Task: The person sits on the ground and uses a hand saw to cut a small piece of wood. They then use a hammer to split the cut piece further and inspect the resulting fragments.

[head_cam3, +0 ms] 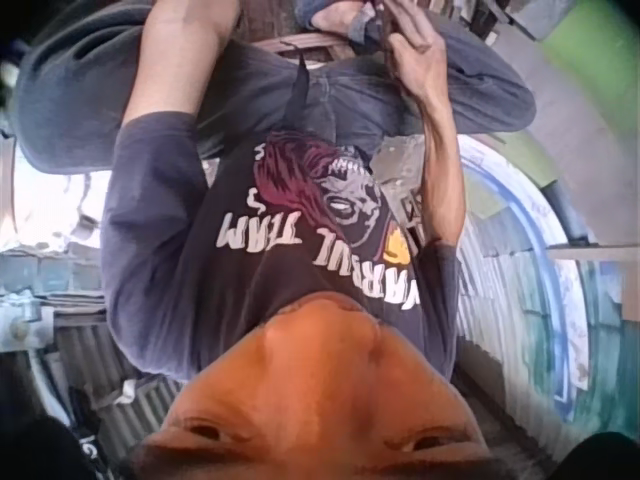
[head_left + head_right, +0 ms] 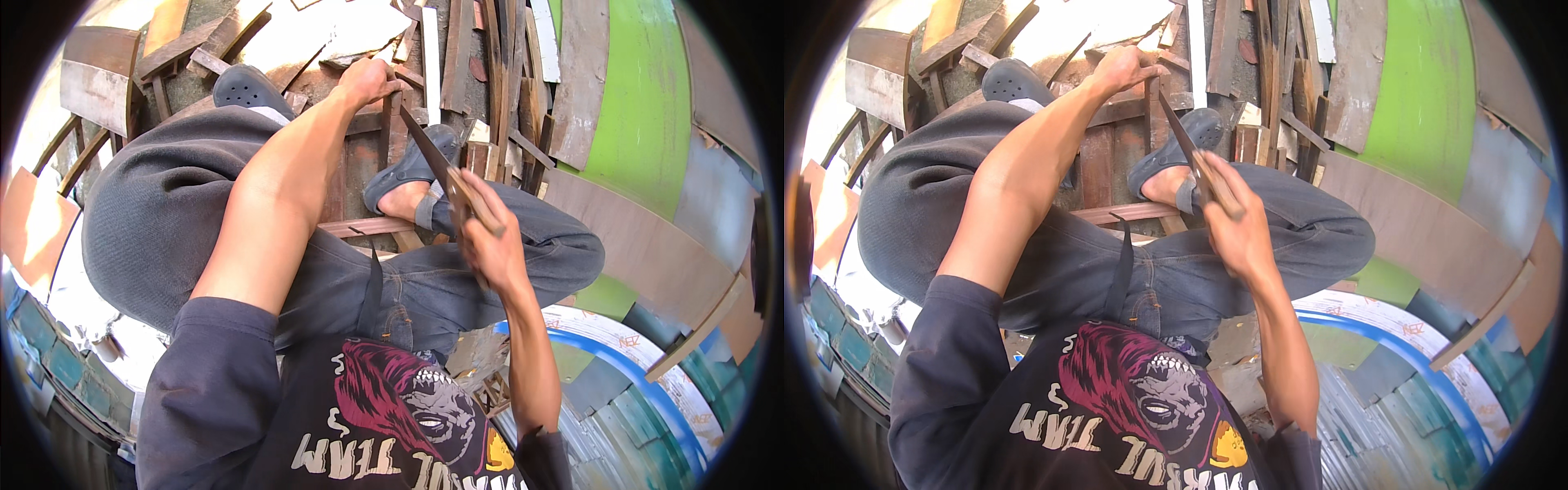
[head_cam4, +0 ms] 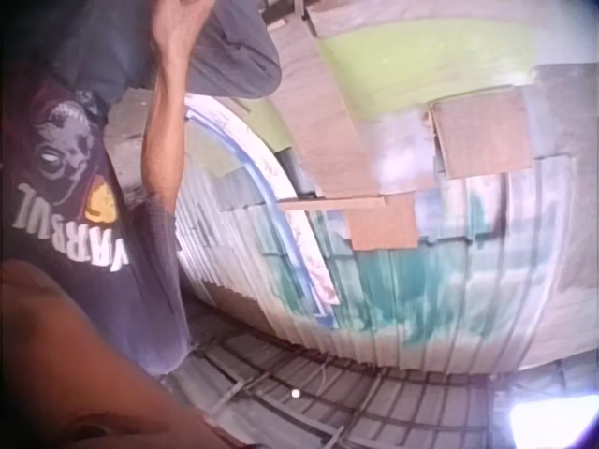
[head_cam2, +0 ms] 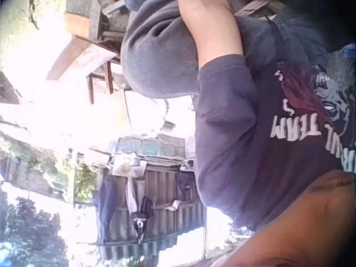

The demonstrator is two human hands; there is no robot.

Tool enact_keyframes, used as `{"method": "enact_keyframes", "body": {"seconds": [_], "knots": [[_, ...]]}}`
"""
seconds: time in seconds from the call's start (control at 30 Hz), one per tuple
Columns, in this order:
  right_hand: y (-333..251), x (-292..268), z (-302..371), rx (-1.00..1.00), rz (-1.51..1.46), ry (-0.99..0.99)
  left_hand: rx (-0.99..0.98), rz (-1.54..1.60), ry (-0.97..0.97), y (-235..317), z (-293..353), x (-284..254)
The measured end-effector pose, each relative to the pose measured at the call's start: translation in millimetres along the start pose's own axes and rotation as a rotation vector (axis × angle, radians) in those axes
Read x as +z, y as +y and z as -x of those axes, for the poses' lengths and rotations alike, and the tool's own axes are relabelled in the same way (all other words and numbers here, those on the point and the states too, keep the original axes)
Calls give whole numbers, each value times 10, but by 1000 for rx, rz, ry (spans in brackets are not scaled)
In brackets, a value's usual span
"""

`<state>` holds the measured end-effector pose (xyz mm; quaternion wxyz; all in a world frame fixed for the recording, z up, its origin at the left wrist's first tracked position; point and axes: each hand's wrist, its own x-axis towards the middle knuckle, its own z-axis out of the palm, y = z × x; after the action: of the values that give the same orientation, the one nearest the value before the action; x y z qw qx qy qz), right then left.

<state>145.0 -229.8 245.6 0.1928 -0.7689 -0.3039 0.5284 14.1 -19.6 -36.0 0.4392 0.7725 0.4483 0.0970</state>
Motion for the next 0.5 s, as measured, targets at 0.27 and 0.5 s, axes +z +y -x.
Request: {"method": "enact_keyframes", "body": {"seconds": [0.27, 0.5], "knots": [[-151, 83, -485, 101, -49, -20, 16, 35, -61, 114, -84, -15], [-362, -226, -254, 151, -154, -97, -24, -2, -4, 99, 27, 58]]}}
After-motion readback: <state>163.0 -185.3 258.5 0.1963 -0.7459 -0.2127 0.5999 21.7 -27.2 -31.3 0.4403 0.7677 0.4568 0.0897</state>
